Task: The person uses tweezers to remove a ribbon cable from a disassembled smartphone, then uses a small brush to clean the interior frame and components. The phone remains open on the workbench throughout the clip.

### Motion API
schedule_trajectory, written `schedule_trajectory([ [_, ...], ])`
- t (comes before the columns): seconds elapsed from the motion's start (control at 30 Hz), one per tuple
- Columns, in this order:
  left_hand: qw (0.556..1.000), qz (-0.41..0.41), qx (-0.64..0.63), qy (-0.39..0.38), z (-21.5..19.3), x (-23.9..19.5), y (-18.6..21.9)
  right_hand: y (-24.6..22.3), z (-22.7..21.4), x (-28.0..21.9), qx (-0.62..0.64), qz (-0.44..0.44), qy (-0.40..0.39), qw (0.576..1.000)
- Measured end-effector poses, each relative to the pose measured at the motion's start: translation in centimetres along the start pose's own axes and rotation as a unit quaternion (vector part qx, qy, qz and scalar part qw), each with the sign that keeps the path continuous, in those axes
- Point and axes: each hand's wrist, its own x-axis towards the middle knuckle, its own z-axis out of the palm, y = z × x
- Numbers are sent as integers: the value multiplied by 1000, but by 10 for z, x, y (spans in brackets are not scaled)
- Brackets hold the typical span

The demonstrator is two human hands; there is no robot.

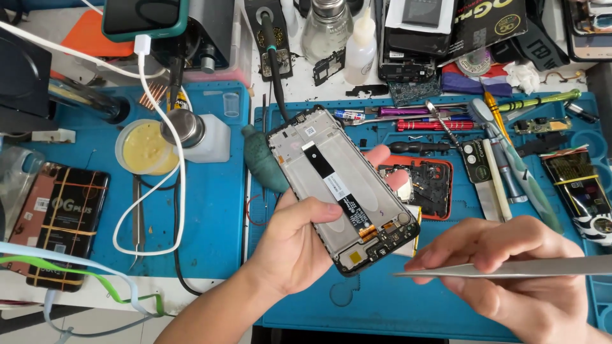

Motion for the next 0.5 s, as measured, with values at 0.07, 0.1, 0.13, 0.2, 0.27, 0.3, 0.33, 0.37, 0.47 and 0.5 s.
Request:
schedule_trajectory([
  [0.07,1000,-2,-13,10,0,0,-5,-3,4,0,-15,-2,10,1000],
  [0.1,999,-4,-25,19,-1,0,-7,-4,6,0,-30,-5,19,999],
  [0.13,999,-4,-26,20,-12,-1,-11,-3,4,-2,-30,-4,19,999],
  [0.2,992,-27,-52,114,-35,-4,-20,-1,2,-5,-77,22,36,996],
  [0.27,997,-18,-36,73,-8,-1,-11,-2,2,-7,-76,26,38,996],
  [0.3,999,-12,-19,30,5,1,-7,-2,3,-7,-75,29,42,996],
  [0.33,999,-9,-20,30,0,0,-9,-1,2,-7,-76,29,40,996],
  [0.37,999,-20,-43,18,-5,-1,-11,1,2,-7,-70,23,35,997],
  [0.47,998,-32,-61,6,-6,-2,-11,2,3,-5,-71,17,30,997],
  [0.5,998,-34,-54,5,-5,-1,-10,1,4,-4,-77,15,31,996],
])
